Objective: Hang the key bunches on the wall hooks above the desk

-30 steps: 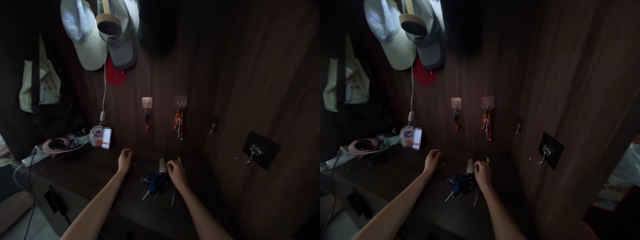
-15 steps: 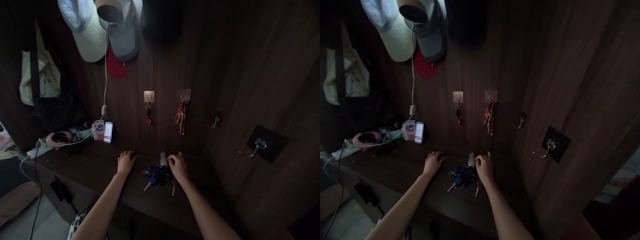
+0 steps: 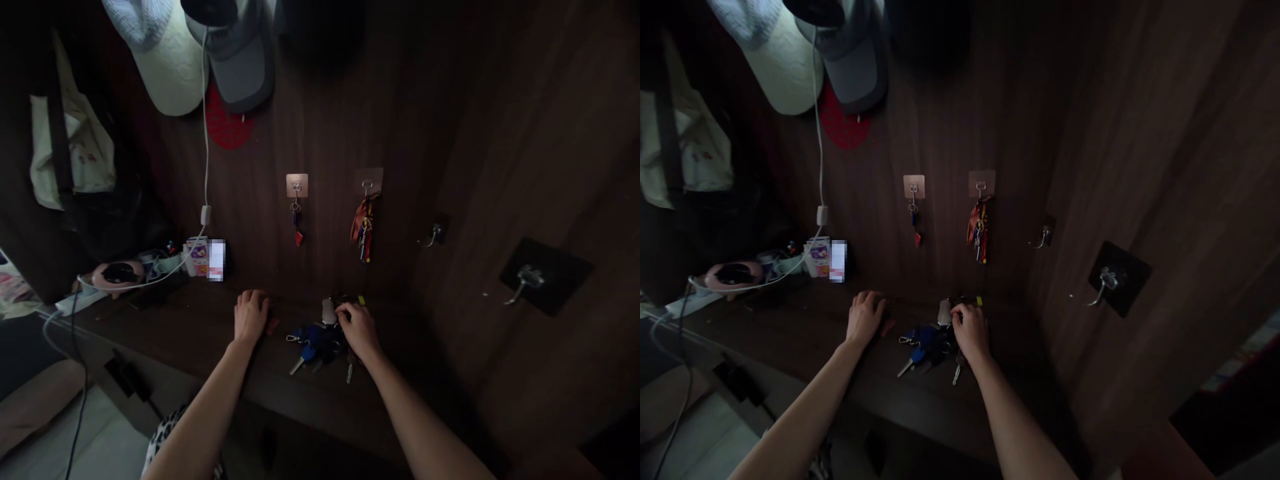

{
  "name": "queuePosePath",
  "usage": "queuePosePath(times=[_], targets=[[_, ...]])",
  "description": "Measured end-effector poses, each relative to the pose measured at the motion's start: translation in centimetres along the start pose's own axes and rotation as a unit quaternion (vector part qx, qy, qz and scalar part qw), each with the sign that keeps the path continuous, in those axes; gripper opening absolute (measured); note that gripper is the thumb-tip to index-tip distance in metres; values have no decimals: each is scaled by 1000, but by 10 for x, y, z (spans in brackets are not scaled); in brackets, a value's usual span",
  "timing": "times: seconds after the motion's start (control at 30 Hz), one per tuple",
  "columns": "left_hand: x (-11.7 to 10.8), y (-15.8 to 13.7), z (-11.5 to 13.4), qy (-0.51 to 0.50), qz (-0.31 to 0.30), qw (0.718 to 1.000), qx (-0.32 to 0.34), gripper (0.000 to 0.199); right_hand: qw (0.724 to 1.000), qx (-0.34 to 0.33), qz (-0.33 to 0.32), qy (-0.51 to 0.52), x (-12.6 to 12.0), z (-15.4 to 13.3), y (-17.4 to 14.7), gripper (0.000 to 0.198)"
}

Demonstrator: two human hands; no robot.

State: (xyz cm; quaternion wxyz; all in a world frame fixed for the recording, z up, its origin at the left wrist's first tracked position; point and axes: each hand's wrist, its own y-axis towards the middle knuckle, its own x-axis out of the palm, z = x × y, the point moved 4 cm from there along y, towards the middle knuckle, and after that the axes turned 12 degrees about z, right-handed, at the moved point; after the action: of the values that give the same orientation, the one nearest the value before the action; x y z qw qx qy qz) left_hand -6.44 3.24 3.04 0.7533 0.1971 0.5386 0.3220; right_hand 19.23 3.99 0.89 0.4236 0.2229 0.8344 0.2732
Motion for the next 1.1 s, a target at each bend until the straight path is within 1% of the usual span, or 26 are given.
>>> queuePosePath(times=[0.07, 0.1, 0.17, 0.23, 0.3, 0.43, 0.5, 0.6, 0.7, 0.83, 0.93, 1.03, 1.07, 1.1], targets=[[7, 1, 7, -10, -9, 999, 47, 32, 1000, 1, -1, 0, 0, -1, 0, 18], [10, 1, 9, -5, -23, 998, 56, 32, 1000, 2, -2, -2, 0, -1, 0, 18], [16, 2, 8, 11, -53, 998, 45, 28, 1000, 5, -7, -4, 0, -3, -1, 18], [18, 2, 5, 15, -69, 997, 23, 25, 1000, 5, -9, -5, -2, -4, -1, 17], [16, 1, 5, -6, -66, 997, 30, 22, 1000, 0, -4, -4, -5, -7, 0, 17], [10, -5, 16, -78, -46, 990, 108, 21, 999, -25, 19, 5, -12, -18, 0, 18], [11, -9, 22, -83, -52, 987, 127, 20, 998, -46, 27, 13, -15, -25, -1, 18], [15, -13, 26, -51, -72, 988, 124, 23, 996, -85, 28, 16, -20, -34, -3, 17], [19, -14, 26, -32, -97, 986, 128, 20, 991, -130, 31, 11, -24, -41, -5, 17], [21, -13, 25, -46, -82, 984, 152, 18, 977, -208, 39, 8, -28, -50, -5, 17], [19, -13, 29, -97, -44, 978, 180, 18, 971, -239, 10, -9, -25, -58, -4, 16], [13, -13, 35, -160, -2, 965, 206, 19, 963, -261, -56, -43, -22, -72, 4, 15], [11, -14, 36, -175, 7, 962, 211, 19, 952, -287, -88, -58, -21, -79, 9, 16], [9, -14, 38, -185, 13, 959, 214, 19, 932, -332, -128, -74, -20, -89, 14, 17]])
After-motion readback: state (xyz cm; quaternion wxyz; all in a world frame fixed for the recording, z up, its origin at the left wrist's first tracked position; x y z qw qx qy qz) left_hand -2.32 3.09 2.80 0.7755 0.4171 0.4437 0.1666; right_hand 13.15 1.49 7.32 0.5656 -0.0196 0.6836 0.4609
